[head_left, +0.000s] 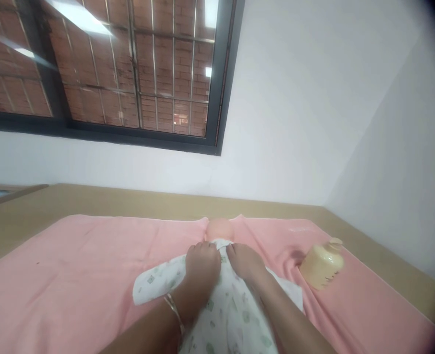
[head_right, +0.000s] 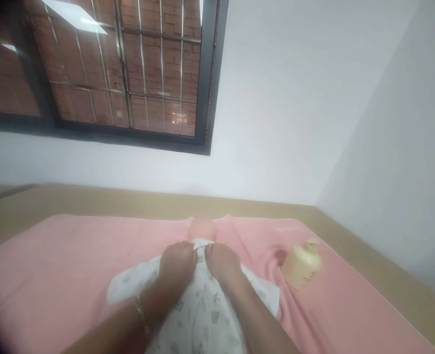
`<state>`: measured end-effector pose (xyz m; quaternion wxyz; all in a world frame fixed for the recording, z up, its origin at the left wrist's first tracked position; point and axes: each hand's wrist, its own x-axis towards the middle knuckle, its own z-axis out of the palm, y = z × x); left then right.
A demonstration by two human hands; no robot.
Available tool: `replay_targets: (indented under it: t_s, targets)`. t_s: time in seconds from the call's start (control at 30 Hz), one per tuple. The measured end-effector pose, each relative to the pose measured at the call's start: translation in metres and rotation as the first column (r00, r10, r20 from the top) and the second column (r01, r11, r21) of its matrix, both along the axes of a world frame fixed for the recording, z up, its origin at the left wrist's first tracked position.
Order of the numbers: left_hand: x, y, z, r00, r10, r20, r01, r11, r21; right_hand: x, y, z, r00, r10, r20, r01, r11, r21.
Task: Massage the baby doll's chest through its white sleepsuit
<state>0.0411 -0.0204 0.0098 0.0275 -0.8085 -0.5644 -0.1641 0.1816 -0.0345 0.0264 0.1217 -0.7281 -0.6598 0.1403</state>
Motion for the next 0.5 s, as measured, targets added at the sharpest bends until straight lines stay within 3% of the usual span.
replay_targets:
  t_s: [0.13,0.3,0.4,0.5]
  targets:
    - [-0.002,0.002,0.004,0.999,0.021,0.034,-0.019,0.998,-0.057,0.011,0.007,-0.002,0.987,0.015,-0.163,-0.022,0.999,-0.043]
    - [-0.01,0.012,0.004,0.976,0.07,0.205,-0.014,0.965,-0.263,-0.003,-0.004,0.005,1.0,0.007,0.007,-0.007,0.999,0.032]
    - [-0.009,0.011,-0.002,0.979,0.07,0.191,-0.038,0.985,-0.166,-0.008,-0.007,0.007,0.998,-0.017,0.057,0.014,0.998,0.056]
    - [-0.005,0.006,-0.007,0.991,-0.008,0.136,0.003,0.999,0.036,0.004,-0.001,0.004,0.997,-0.031,-0.071,0.031,0.999,0.007]
